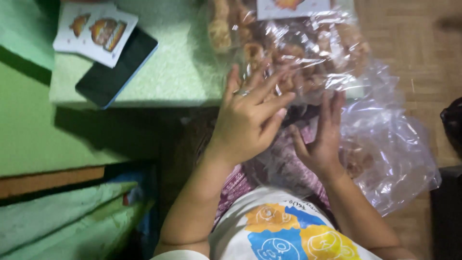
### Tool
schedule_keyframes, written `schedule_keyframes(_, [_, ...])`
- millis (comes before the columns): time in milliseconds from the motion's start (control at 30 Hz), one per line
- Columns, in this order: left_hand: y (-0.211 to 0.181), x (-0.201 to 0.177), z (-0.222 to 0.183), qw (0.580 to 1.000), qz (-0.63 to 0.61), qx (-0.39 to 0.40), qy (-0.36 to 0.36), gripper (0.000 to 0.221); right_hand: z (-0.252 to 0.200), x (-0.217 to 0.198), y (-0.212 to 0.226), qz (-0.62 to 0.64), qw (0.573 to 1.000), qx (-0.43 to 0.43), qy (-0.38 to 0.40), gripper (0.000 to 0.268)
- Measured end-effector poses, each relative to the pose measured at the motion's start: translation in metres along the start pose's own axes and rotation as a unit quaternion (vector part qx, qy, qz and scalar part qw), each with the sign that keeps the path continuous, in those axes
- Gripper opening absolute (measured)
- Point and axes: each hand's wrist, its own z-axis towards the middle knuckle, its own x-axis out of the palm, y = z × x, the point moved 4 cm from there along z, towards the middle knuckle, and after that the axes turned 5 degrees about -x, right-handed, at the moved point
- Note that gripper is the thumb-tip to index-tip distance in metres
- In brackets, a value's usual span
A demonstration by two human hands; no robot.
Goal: Portioning snacks into small plastic bags and applying brand labels to the finished packages.
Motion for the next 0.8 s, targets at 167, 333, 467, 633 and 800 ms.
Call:
schedule_keyframes(167, [0.031, 0.011, -0.059, 0.977, -0.071, -0.133, -0.152, 0.048, 0.001, -0.001, 0.030, 0.015, 0.996, -0.062, -0.064, 0.046])
schedule_keyframes(333, [0.031, 0.019, -0.072, 0.940, -0.203, -0.209, -0.179, 0.060, -0.003, 0.039, 0.005, 0.283, 0.949, 0.113, -0.080, 0.029])
schedule_keyframes(467, [0.031, 0.023, -0.072, 0.938, -0.239, -0.194, -0.157, 0.059, 0.014, 0.036, 0.037, 0.088, 0.988, -0.098, -0.081, 0.041])
schedule_keyframes(633, [0.028, 0.014, -0.077, 0.922, -0.277, -0.210, -0.172, 0.068, 0.022, 0.022, 0.061, 0.025, 0.989, -0.120, -0.079, 0.030])
schedule_keyframes(800, [0.025, 0.031, -0.077, 0.928, -0.302, -0.183, -0.118, 0.085, 0.015, 0.037, 0.045, 0.084, 0.991, -0.105, -0.024, 0.033])
